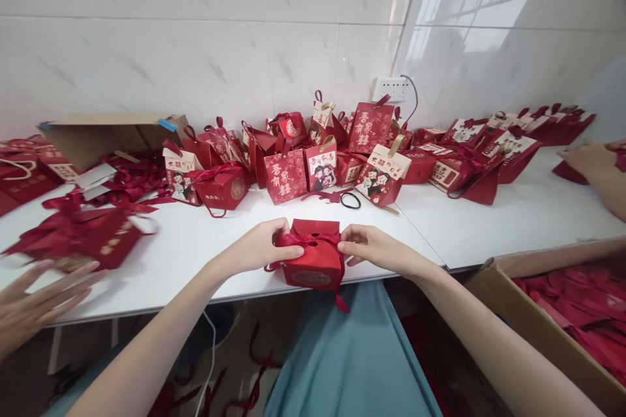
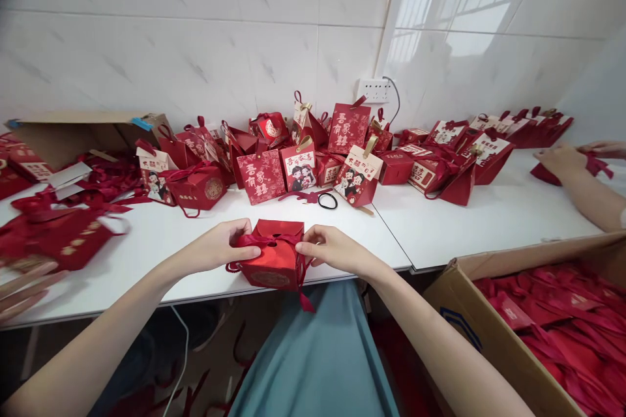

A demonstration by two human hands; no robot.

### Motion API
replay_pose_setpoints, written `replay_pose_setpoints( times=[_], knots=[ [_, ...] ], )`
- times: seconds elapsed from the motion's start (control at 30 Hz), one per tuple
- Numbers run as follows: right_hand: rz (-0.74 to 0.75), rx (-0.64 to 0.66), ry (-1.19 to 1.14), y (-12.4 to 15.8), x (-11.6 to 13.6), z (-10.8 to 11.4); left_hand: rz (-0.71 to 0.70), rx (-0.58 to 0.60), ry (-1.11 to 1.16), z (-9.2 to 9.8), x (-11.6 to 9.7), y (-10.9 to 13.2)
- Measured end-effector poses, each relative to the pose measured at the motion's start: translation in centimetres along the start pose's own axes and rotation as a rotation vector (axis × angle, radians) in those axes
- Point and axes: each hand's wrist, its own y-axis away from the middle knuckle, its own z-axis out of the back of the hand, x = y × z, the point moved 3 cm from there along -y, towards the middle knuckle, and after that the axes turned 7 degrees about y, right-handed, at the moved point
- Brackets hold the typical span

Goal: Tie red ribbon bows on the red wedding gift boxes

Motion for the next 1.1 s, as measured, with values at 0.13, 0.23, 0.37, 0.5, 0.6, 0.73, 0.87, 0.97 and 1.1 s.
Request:
replay_pose_setpoints(
  times=[0.13, 0.23, 0.37, 0.5, 0.6, 0.73, 0.87, 0.97, 1.1],
  knots=[
    [-0.012, 0.017, -0.193, -0.4, -0.1, -0.3, 0.027, 0.033, 0.071, 0.1, -0.5, 0.2],
    [-0.026, 0.038, -0.260, -0.7, -0.4, -0.2, 0.096, 0.148, 0.178, 0.2, -0.3, 0.4],
    [-0.082, 0.122, -0.301, -1.0, -0.9, -0.2, 0.109, 0.215, 0.224, 0.6, 0.1, 0.6],
    [-0.090, 0.247, -0.510, -0.9, -0.6, -0.6, 0.061, 0.240, 0.364, 0.3, 0.5, 0.8],
    [-0.084, 0.262, -0.603, -0.9, -0.6, -0.9, 0.129, 0.236, 0.483, -0.2, 1.1, 1.0],
    [-0.091, 0.232, -0.657, -1.1, -1.4, -1.2, 0.144, 0.132, 0.647, -0.9, 1.8, 1.3],
    [-0.142, 0.237, -0.643, -1.0, -2.5, -1.2, 0.152, 0.096, 0.723, -1.6, 2.7, 1.2],
    [-0.170, 0.224, -0.595, -0.8, -2.7, -0.8, 0.139, 0.105, 0.756, -2.0, 3.1, 0.9],
    [-0.164, 0.212, -0.452, -0.6, -2.4, 0.1, 0.133, 0.033, 0.813, -2.5, 3.0, 0.6]
  ],
)
